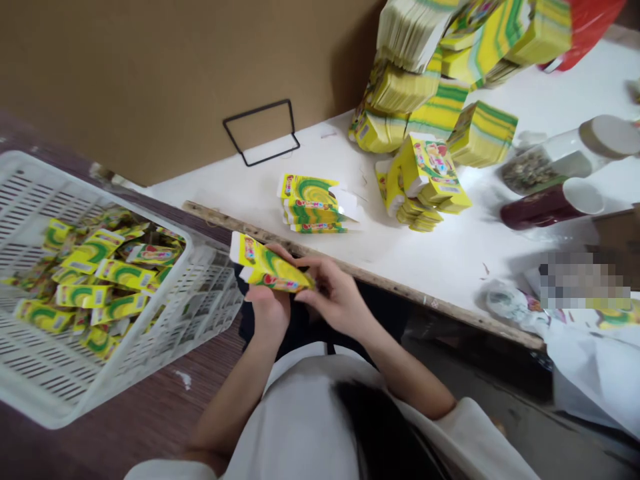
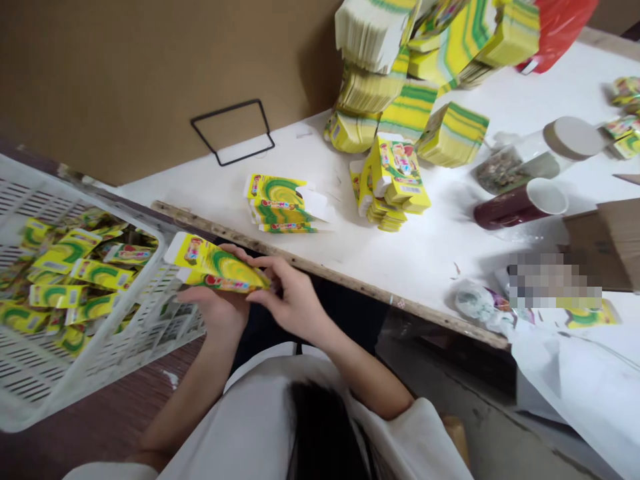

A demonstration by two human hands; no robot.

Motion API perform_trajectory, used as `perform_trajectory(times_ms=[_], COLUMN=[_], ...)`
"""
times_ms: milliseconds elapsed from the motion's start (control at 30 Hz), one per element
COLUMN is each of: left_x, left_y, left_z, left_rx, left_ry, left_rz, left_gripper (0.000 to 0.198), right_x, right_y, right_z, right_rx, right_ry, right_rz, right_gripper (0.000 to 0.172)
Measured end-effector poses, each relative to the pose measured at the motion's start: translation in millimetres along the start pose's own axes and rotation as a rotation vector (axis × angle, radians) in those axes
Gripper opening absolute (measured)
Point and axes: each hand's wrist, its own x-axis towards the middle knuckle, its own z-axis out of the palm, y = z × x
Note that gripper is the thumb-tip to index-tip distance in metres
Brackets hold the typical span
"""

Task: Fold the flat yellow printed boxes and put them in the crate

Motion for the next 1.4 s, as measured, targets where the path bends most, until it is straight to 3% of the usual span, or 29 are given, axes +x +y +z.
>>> perform_trajectory(times_ms=[100,200,333,433,500,567,600,667,700,767,867,1000,1067,1133,1200,1267,1333,1400], left_x=[-3,-2,12,24,24,17,12,1,-4,-12,-19,-22,-22,-20,-18,-14,-11,-8], left_y=[-5,-4,23,52,64,64,60,49,43,31,18,11,13,16,18,15,8,1], left_z=[-9.7,-15.7,-28.4,-40.9,-43.2,-38.8,-35.0,-27.4,-24.5,-21.2,-20.0,-19.9,-20.5,-21.4,-22.7,-24.4,-25.8,-26.7], left_rx=[0.085,0.104,0.111,0.192,0.434,0.753,0.879,1.01,1.025,1.031,1.008,0.884,0.893,0.96,1.016,1.043,1.058,1.067], left_ry=[0.041,0.078,-0.189,-0.362,-0.521,-0.698,-0.745,-0.738,-0.702,-0.635,-0.679,-0.686,-0.648,-0.668,-0.719,-0.745,-0.727,-0.668], left_rz=[0.097,0.102,-0.049,0.092,0.16,0.086,0.034,-0.015,0.001,0.101,0.311,0.454,0.425,0.31,0.148,0.075,0.175,0.344], left_gripper=[0.037,0.032,0.054,0.08,0.093,0.109,0.106,0.083,0.073,0.072,0.084,0.06,0.048,0.044,0.048,0.058,0.064,0.069], right_x=[4,5,4,1,-1,-3,-3,-5,-6,-8,-10,-6,-4,-3,-6,-9,-12,-11], right_y=[-1,-8,-23,-30,-30,-26,-23,-16,-12,-7,-5,-2,1,4,4,2,1,3], right_z=[-11,-22,-40,-52,-51,-45,-40,-30,-26,-18,-9,-3,-4,-5,-6,-5,-4,-4], right_rx=[0.011,-0.063,-0.376,-0.696,-0.821,-0.837,-0.821,-0.736,-0.658,-0.424,-0.084,0.143,0.198,0.189,0.108,-0.046,-0.217,-0.341], right_ry=[0.117,0.139,0.134,0.113,0.037,-0.022,0.0,0.179,0.286,0.391,0.253,0.101,0.073,0.045,-0.022,-0.108,-0.163,-0.138], right_rz=[-0.035,-0.098,-0.297,-0.515,-0.632,-0.69,-0.69,-0.612,-0.541,-0.366,-0.089,0.104,0.131,0.116,0.041,-0.045,-0.102,-0.141], right_gripper=[0.018,0.005,0.014,0.023,0.022,0.024,0.027,0.045,0.061,0.085,0.081,0.077,0.086,0.093,0.092,0.087,0.077,0.066])
